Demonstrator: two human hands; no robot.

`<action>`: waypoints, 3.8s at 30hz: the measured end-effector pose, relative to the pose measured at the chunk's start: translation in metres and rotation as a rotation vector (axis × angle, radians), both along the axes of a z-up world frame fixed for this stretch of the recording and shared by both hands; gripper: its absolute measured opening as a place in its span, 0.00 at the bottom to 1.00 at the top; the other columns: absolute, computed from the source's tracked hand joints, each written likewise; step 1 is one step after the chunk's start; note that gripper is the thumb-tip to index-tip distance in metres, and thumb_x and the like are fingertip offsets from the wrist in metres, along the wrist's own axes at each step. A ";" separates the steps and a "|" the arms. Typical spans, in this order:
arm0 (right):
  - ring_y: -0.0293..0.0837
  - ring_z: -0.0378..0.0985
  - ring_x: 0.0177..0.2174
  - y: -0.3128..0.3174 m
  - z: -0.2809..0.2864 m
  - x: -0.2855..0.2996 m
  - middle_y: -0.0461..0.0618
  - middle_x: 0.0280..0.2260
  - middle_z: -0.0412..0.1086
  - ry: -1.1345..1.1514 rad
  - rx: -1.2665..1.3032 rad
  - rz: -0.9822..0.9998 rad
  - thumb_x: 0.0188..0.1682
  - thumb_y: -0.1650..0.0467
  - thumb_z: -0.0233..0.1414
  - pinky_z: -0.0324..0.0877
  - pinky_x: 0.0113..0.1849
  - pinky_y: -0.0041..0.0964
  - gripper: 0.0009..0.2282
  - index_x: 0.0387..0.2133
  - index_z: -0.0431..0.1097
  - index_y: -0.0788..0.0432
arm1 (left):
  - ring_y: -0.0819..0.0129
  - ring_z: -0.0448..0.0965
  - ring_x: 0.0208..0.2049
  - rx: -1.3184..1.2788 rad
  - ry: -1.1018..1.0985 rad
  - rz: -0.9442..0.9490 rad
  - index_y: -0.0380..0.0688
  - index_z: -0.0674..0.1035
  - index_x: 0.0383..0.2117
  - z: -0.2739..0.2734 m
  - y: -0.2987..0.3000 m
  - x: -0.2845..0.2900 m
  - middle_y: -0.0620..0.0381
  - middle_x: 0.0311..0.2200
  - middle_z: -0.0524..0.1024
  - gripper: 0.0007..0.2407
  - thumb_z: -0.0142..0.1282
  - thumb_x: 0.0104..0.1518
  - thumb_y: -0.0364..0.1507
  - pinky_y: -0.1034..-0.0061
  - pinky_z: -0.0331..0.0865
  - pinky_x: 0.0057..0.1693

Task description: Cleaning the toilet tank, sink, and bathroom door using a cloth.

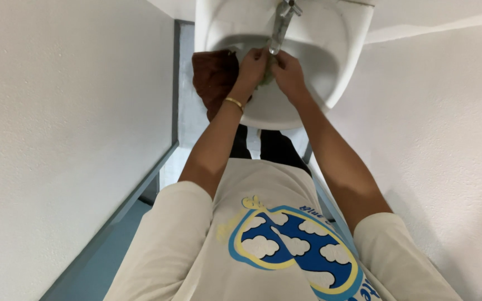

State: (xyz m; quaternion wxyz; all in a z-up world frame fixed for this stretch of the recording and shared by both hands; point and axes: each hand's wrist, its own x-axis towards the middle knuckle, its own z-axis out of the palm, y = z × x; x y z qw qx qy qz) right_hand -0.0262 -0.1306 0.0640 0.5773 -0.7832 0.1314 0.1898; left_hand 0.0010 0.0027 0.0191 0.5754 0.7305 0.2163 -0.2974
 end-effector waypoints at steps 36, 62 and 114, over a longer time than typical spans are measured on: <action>0.65 0.64 0.58 -0.012 -0.060 -0.027 0.61 0.57 0.61 -0.550 -0.466 0.363 0.47 0.59 0.65 0.65 0.56 0.61 0.34 0.67 0.59 0.50 | 0.39 0.57 0.70 -0.028 -0.021 -0.369 0.29 0.58 0.69 -0.055 0.007 0.004 0.32 0.67 0.60 0.30 0.46 0.70 0.43 0.51 0.55 0.73; 0.41 0.80 0.37 -0.008 -0.041 -0.009 0.52 0.40 0.78 -0.050 -0.127 0.017 0.51 0.67 0.56 0.74 0.41 0.32 0.18 0.53 0.70 0.64 | 0.63 0.77 0.46 -0.082 -0.212 -0.181 0.34 0.78 0.51 -0.002 0.014 0.000 0.50 0.49 0.76 0.23 0.43 0.63 0.43 0.74 0.69 0.56; 0.38 0.74 0.30 -0.021 -0.054 -0.006 0.47 0.28 0.72 0.051 0.136 -0.065 0.53 0.67 0.61 0.74 0.37 0.35 0.07 0.39 0.77 0.58 | 0.64 0.79 0.46 -0.350 -0.065 0.034 0.47 0.84 0.48 -0.047 0.037 -0.020 0.51 0.45 0.81 0.14 0.63 0.63 0.40 0.70 0.75 0.55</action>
